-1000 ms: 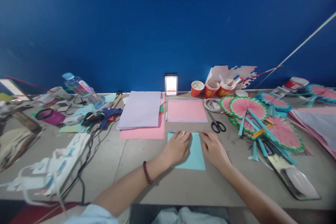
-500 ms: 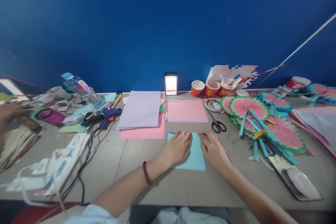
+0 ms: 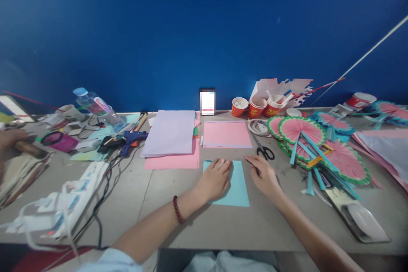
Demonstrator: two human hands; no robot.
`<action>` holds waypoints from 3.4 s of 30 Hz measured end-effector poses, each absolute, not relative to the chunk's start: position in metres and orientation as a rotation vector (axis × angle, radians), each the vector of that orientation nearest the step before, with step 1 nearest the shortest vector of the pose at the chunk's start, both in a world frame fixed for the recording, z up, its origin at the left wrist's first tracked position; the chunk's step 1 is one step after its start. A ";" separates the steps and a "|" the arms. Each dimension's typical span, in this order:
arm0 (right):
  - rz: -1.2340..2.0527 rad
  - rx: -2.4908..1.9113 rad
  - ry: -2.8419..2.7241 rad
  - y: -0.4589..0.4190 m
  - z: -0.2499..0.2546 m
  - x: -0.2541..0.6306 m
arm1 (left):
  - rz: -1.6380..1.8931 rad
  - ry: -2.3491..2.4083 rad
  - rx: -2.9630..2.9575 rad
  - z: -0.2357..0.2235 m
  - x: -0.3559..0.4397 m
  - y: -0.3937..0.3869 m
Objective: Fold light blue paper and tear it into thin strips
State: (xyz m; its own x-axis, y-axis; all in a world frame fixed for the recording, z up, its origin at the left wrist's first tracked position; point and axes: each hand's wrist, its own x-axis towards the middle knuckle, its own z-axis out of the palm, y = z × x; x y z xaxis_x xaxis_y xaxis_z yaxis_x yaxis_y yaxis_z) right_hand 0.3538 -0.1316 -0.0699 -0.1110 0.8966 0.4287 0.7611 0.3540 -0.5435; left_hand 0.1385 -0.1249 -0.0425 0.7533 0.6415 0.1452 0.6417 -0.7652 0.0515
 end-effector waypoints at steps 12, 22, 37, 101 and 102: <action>0.225 -1.447 -2.063 -0.134 -0.072 0.351 | -0.263 -1.092 -2.932 -0.045 0.139 -0.125; -0.065 -1.503 -2.222 -0.142 -0.063 0.338 | -0.250 -1.076 -2.936 -0.042 0.140 -0.125; -0.123 -1.391 -2.359 -0.154 -0.062 0.316 | -0.375 -1.086 -2.939 -0.046 0.140 -0.126; -0.081 -1.460 -2.333 -0.157 -0.060 0.315 | -0.241 -1.597 -2.412 -0.039 0.110 -0.128; -0.076 -1.458 -2.331 -0.157 -0.061 0.315 | -0.301 -1.605 -2.421 -0.037 0.106 -0.123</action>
State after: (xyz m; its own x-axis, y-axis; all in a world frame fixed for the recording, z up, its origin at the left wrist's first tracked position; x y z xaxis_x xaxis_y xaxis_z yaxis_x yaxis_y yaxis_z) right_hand 0.3154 -0.1569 -0.0608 -0.3838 0.8540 0.3512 0.8750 0.4578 -0.1572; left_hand 0.1058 -0.1229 -0.0372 0.3820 0.8776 0.2897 0.9229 -0.3787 -0.0698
